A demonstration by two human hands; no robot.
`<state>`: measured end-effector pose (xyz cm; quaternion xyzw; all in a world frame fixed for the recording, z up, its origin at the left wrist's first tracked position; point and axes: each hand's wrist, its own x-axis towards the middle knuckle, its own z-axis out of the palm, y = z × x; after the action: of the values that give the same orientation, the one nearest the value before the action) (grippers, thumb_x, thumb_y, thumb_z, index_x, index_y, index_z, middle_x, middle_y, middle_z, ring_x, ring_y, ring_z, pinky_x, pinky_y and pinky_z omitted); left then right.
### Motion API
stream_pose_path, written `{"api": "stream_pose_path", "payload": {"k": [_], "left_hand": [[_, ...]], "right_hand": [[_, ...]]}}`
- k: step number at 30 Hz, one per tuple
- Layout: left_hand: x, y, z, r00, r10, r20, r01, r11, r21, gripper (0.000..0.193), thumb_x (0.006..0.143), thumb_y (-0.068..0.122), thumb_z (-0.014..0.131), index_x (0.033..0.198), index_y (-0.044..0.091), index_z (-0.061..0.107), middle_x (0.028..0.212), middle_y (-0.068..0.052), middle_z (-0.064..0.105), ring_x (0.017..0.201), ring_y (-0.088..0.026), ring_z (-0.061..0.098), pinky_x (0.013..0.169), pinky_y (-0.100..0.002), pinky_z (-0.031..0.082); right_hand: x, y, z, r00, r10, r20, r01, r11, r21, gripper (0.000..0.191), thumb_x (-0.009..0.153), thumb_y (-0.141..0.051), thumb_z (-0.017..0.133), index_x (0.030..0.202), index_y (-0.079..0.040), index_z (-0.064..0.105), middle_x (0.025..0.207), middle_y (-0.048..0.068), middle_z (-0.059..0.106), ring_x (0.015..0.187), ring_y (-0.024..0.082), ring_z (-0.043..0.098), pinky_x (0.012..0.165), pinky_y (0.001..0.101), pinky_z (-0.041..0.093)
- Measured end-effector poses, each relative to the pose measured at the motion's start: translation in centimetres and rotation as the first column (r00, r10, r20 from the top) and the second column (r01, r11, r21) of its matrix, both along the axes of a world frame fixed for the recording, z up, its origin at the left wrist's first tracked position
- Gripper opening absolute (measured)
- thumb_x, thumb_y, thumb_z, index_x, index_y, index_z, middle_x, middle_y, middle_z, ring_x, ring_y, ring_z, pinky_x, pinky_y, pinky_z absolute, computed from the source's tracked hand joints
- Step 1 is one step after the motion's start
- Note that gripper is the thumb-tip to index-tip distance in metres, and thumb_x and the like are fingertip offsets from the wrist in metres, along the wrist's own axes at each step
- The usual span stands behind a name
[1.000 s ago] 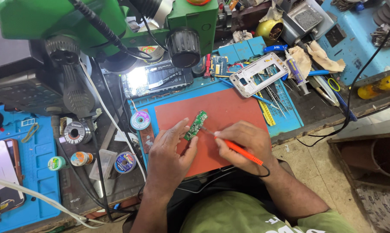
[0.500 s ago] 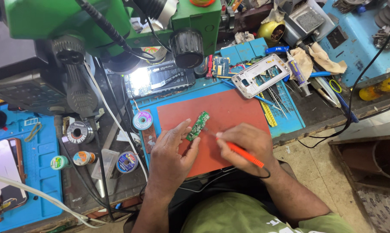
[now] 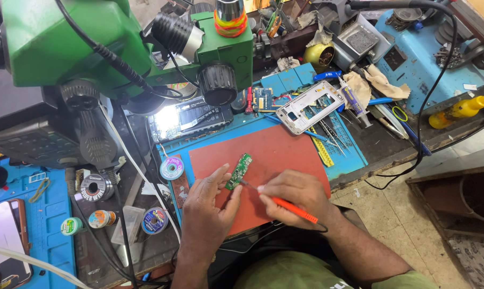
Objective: The person holds a small green circuit board on a red mat and uses a red-handled screwdriver to scrape or clean its surface. The person briefly touches a phone screen in the background before returning to the board. The task continues with repeated scraping motions across the board's surface.
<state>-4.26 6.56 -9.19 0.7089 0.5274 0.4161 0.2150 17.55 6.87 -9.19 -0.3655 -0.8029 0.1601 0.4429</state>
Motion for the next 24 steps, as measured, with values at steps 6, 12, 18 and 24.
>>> {"api": "stream_pose_path", "payload": {"k": [6, 12, 18, 24], "left_hand": [[0.0, -0.4, 0.2, 1.0, -0.003, 0.009, 0.003, 1.0, -0.003, 0.051, 0.081, 0.01, 0.083, 0.128, 0.003, 0.064, 0.103, -0.01, 0.075, 0.092, -0.023, 0.071, 0.081, -0.036, 0.059], [-0.1, -0.5, -0.4, 1.0, 0.004, 0.013, -0.004, 1.0, 0.0, 0.051, 0.081, 0.01, 0.082, 0.128, 0.002, 0.064, 0.103, -0.01, 0.076, 0.093, -0.024, 0.071, 0.082, -0.036, 0.059], [-1.3, 0.7, -1.4, 1.0, 0.023, 0.015, -0.022, 1.0, -0.021, 0.051, 0.08, 0.011, 0.083, 0.127, 0.003, 0.065, 0.103, -0.009, 0.076, 0.093, -0.023, 0.072, 0.082, -0.036, 0.058], [-3.0, 2.1, -3.0, 0.999, 0.024, 0.023, -0.023, 0.999, -0.04, 0.051, 0.08, 0.011, 0.083, 0.127, 0.004, 0.066, 0.102, -0.009, 0.077, 0.093, -0.021, 0.072, 0.083, -0.035, 0.059]], "right_hand": [[-0.1, -0.3, 0.5, 1.0, -0.003, -0.008, 0.003, 1.0, 0.0, 0.018, 0.079, -0.004, 0.08, 0.096, -0.004, 0.073, 0.089, 0.008, 0.074, 0.077, 0.021, 0.073, 0.067, 0.0314, 0.058], [0.0, -0.4, 0.1, 0.999, -0.018, 0.028, 0.018, 1.0, 0.009, 0.02, 0.078, -0.003, 0.079, 0.097, -0.004, 0.073, 0.09, 0.007, 0.074, 0.078, 0.022, 0.073, 0.068, 0.032, 0.059], [-1.4, 1.0, -0.9, 0.999, -0.029, 0.017, 0.029, 0.999, 0.027, 0.021, 0.077, -0.003, 0.079, 0.097, -0.004, 0.073, 0.092, 0.007, 0.074, 0.078, 0.022, 0.073, 0.069, 0.0322, 0.059], [-3.1, 2.2, -2.9, 0.999, -0.047, -0.015, 0.047, 0.999, -0.007, 0.018, 0.079, -0.003, 0.079, 0.096, -0.004, 0.073, 0.09, 0.007, 0.074, 0.077, 0.02, 0.073, 0.068, 0.0306, 0.059]]}}
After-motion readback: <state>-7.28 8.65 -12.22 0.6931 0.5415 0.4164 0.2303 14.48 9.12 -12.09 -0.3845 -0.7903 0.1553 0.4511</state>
